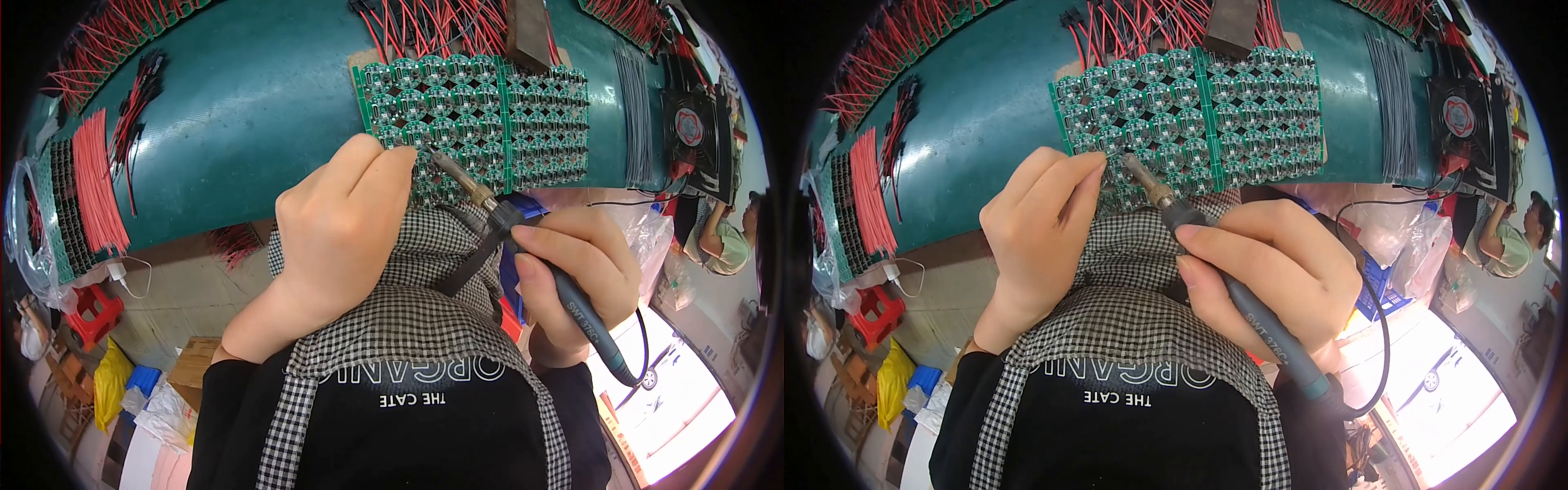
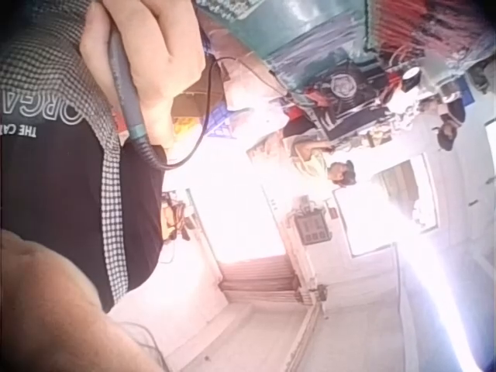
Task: The person solders electrical components onto an array of circuit boards using a soldering iron while supporting and guiding the board panel by hand.
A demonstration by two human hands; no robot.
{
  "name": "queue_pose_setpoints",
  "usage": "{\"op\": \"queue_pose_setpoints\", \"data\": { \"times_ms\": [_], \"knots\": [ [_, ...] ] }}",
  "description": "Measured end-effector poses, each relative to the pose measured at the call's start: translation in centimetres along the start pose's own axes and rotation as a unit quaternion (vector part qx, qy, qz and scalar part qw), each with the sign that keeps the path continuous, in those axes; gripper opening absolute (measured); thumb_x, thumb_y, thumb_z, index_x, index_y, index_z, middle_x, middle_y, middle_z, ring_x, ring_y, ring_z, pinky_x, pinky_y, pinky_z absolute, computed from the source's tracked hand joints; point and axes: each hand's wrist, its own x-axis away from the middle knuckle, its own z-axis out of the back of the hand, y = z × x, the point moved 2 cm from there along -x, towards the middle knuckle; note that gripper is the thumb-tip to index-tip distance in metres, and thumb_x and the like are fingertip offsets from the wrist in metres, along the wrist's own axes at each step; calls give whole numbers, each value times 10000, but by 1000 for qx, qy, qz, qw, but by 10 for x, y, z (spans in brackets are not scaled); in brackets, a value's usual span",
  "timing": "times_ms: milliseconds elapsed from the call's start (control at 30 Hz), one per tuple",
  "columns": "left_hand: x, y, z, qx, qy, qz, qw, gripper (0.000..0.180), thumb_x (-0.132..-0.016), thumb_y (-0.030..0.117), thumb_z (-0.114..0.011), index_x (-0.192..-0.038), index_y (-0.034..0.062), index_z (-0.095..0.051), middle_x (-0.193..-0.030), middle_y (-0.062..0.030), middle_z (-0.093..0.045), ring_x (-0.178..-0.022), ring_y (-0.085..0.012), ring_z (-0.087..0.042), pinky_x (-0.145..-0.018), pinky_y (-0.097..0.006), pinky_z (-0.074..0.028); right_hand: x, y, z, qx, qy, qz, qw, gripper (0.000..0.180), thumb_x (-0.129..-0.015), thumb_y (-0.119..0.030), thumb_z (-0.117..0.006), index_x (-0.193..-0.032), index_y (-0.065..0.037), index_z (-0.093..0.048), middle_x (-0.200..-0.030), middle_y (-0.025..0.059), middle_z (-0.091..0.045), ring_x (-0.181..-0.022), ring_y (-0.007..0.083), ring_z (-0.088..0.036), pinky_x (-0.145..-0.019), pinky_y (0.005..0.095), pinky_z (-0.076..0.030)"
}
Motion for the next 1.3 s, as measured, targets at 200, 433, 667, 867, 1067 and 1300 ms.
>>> {"op": "queue_pose_setpoints", "data": {
  "times_ms": [200,433,667,867,1067,1300],
  "knots": [
    [-14,0,13,22,37,58,997,161,-721,-37,-704,-838,28,-614,-756,-60,-557,-556,-193,-555,-486,-293,-452,4,8,9,-26,50,-15,998,239,-684,-36,-744,-907,32,-693,-751,121,-627,-571,210,-595,-492,282,-463],
    [-19,-1,-8,49,70,40,996,184,-716,-93,-690,-841,27,-629,-829,-17,-595,-485,-55,-357,-440,-222,-281,-4,13,4,-13,35,12,999,265,-669,3,-750,-927,27,-693,-758,99,-624,-578,202,-596,-490,287,-459],
    [-20,-5,-3,24,46,17,999,168,-735,-41,-699,-860,27,-609,-835,-68,-570,-628,-199,-594,-531,-281,-487,0,8,-7,11,39,-30,999,207,-703,-110,-707,-851,32,-683,-746,132,-619,-618,237,-588,-560,310,-447],
    [-18,-5,-6,63,57,41,996,165,-734,-99,-687,-836,19,-632,-790,-16,-570,-484,-59,-377,-445,-226,-297,4,10,-9,4,22,-21,1000,225,-693,-83,-724,-883,29,-685,-776,130,-620,-630,237,-594,-572,318,-467],
    [-21,-3,-6,46,56,36,997,143,-750,-82,-693,-841,17,-643,-754,-18,-552,-499,-71,-420,-451,-226,-330,5,12,-12,7,15,8,1000,314,-652,-27,-812,-951,-15,-716,-807,71,-604,-636,203,-599,-516,278,-465],
    [-20,-5,1,29,41,43,998,161,-737,-23,-703,-859,46,-624,-789,-50,-558,-576,-198,-571,-492,-295,-456,7,10,-8,0,45,13,999,248,-684,-47,-746,-913,28,-690,-766,112,-616,-590,217,-591,-515,287,-456]
  ]
}}
